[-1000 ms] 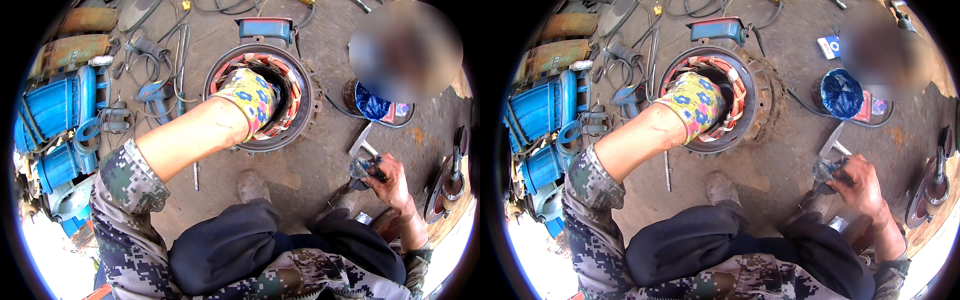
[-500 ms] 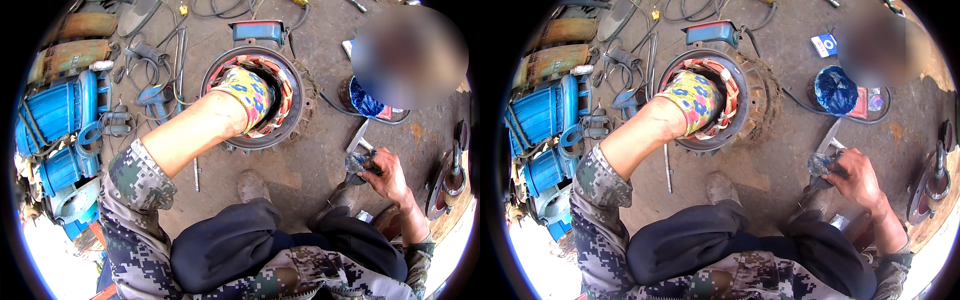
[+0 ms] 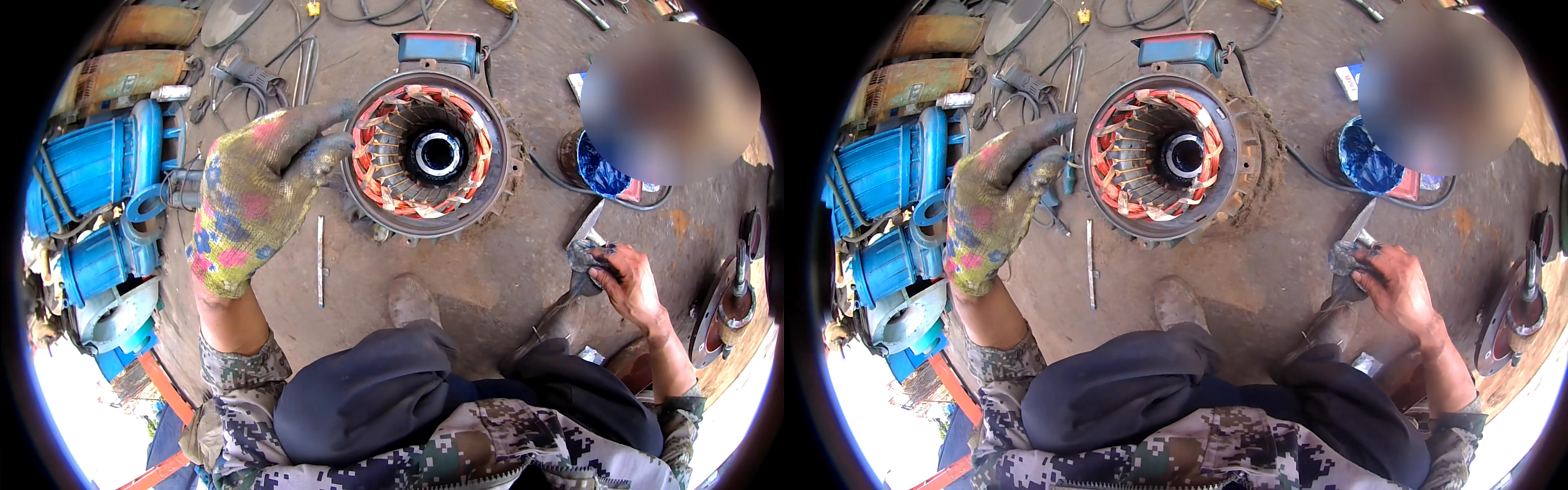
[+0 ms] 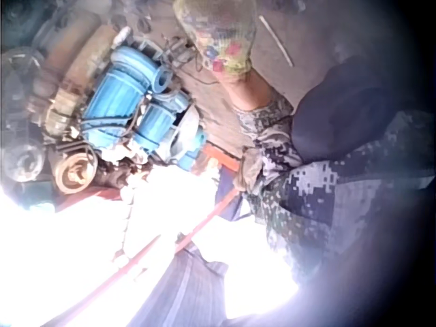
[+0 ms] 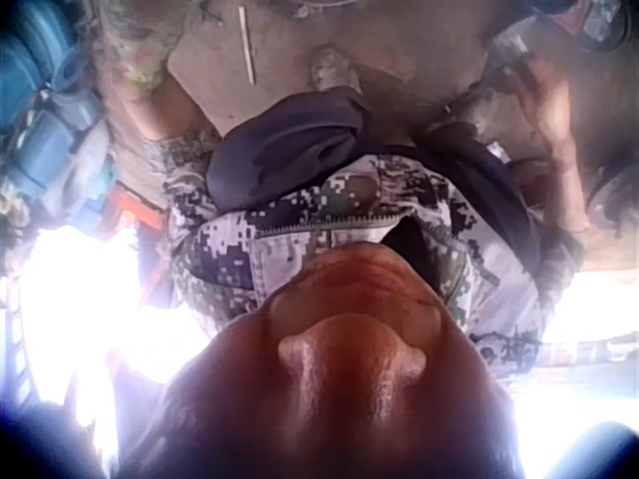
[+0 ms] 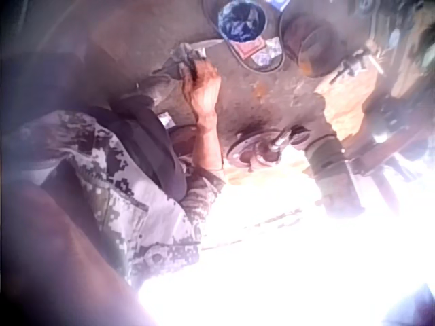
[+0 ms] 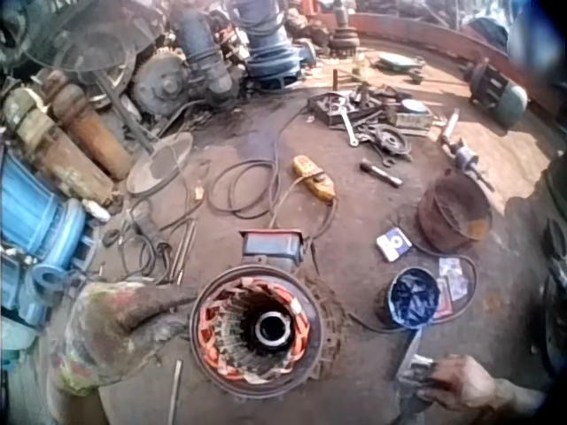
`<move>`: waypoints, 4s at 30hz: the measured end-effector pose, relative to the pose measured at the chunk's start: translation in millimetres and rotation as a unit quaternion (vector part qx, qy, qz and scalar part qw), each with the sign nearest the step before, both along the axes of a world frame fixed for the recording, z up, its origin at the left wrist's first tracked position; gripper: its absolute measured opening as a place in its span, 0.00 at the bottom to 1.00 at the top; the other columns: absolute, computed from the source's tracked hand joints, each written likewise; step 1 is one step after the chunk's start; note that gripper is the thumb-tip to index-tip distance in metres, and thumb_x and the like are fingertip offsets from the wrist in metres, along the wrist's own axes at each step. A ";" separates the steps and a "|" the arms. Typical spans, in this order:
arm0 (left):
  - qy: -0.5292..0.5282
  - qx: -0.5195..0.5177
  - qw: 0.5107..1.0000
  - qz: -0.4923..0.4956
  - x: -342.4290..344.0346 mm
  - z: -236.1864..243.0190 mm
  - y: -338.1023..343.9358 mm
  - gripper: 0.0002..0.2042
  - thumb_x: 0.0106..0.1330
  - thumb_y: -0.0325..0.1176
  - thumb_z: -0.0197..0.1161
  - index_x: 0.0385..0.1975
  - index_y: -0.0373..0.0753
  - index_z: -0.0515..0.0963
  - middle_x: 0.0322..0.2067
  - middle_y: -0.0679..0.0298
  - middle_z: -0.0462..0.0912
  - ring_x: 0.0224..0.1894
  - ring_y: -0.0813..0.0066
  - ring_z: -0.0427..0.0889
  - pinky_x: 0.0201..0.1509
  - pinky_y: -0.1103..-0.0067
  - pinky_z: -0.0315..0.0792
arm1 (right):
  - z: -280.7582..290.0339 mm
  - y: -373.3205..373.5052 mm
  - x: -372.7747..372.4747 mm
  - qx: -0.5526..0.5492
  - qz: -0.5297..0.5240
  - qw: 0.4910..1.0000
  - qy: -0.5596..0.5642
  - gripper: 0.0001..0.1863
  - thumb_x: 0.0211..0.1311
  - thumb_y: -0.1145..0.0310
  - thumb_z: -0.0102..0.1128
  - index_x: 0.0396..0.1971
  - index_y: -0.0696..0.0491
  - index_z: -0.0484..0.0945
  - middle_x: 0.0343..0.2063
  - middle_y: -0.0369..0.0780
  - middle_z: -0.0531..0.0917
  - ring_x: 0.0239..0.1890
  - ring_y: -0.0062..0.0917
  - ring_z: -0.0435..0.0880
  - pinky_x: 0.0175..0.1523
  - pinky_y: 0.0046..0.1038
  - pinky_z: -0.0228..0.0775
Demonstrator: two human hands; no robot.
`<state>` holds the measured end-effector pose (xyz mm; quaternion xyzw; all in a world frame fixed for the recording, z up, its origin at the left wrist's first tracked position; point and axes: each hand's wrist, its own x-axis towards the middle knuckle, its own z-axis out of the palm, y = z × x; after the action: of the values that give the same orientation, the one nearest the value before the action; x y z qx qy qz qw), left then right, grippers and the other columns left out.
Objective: The person applies blue grease to a circular metal ring and places it inside a motor stator. The person then wipes hands and tools with a rag and moves around the workshop.
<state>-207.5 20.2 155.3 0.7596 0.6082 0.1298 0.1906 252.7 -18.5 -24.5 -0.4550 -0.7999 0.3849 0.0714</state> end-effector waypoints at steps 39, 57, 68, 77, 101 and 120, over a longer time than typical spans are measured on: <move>-0.149 -0.240 0.958 -0.058 47.4 -289.0 -191.5 0.14 0.69 0.34 0.70 0.53 0.43 0.85 0.43 0.57 0.90 0.43 0.55 0.89 0.48 0.66 0.82 | -42.9 -12.4 -42.6 -0.032 -0.174 0.983 -0.043 0.13 0.60 0.73 0.75 0.43 0.57 0.82 0.41 0.49 0.82 0.42 0.48 0.83 0.47 0.42 0.76; -0.194 -0.237 0.933 0.190 70.3 -265.2 -227.1 0.13 0.75 0.41 0.65 0.51 0.42 0.84 0.37 0.62 0.90 0.35 0.67 0.89 0.39 0.74 0.82 | 97.5 -84.0 5.3 -0.262 -0.237 0.926 -0.135 0.15 0.73 0.68 0.63 0.55 0.57 0.82 0.37 0.47 0.88 0.41 0.41 0.88 0.51 0.36 0.76; -0.364 -0.479 0.471 0.644 -15.8 -76.2 -397.4 0.18 0.75 0.49 0.66 0.50 0.41 0.83 0.28 0.66 0.86 0.22 0.79 0.79 0.23 0.78 0.72 | 244.1 -206.3 112.2 -0.454 -0.394 0.798 -0.040 0.15 0.77 0.72 0.58 0.60 0.54 0.78 0.41 0.37 0.88 0.37 0.22 0.87 0.41 0.25 0.74; -0.323 -0.445 0.505 0.665 -29.9 124.5 -531.7 0.20 0.74 0.50 0.67 0.52 0.40 0.83 0.36 0.60 0.89 0.32 0.68 0.87 0.31 0.73 0.79 | 386.7 -217.6 114.0 -0.522 -0.429 0.737 0.012 0.15 0.76 0.67 0.59 0.58 0.53 0.77 0.41 0.39 0.88 0.38 0.24 0.88 0.43 0.26 0.76; -0.407 -0.373 0.614 0.564 -37.3 276.0 -349.0 0.21 0.73 0.51 0.67 0.50 0.39 0.80 0.30 0.59 0.87 0.24 0.67 0.84 0.25 0.72 0.79 | 501.7 -396.0 173.2 -0.474 -0.631 0.607 0.093 0.20 0.77 0.60 0.58 0.63 0.48 0.78 0.54 0.41 0.86 0.48 0.35 0.87 0.53 0.38 0.78; -0.413 -0.366 0.615 0.564 22.0 270.6 -306.9 0.22 0.72 0.49 0.70 0.52 0.36 0.79 0.28 0.63 0.85 0.23 0.73 0.80 0.25 0.74 0.74 | 454.5 -349.5 237.5 -0.390 -0.637 0.616 0.249 0.21 0.81 0.59 0.54 0.66 0.50 0.71 0.51 0.44 0.84 0.49 0.32 0.85 0.45 0.37 0.79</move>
<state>-185.5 -286.7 425.8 0.0007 0.7709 0.2782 0.5730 490.2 -368.0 430.0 -0.7218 -0.0350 0.6171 0.3113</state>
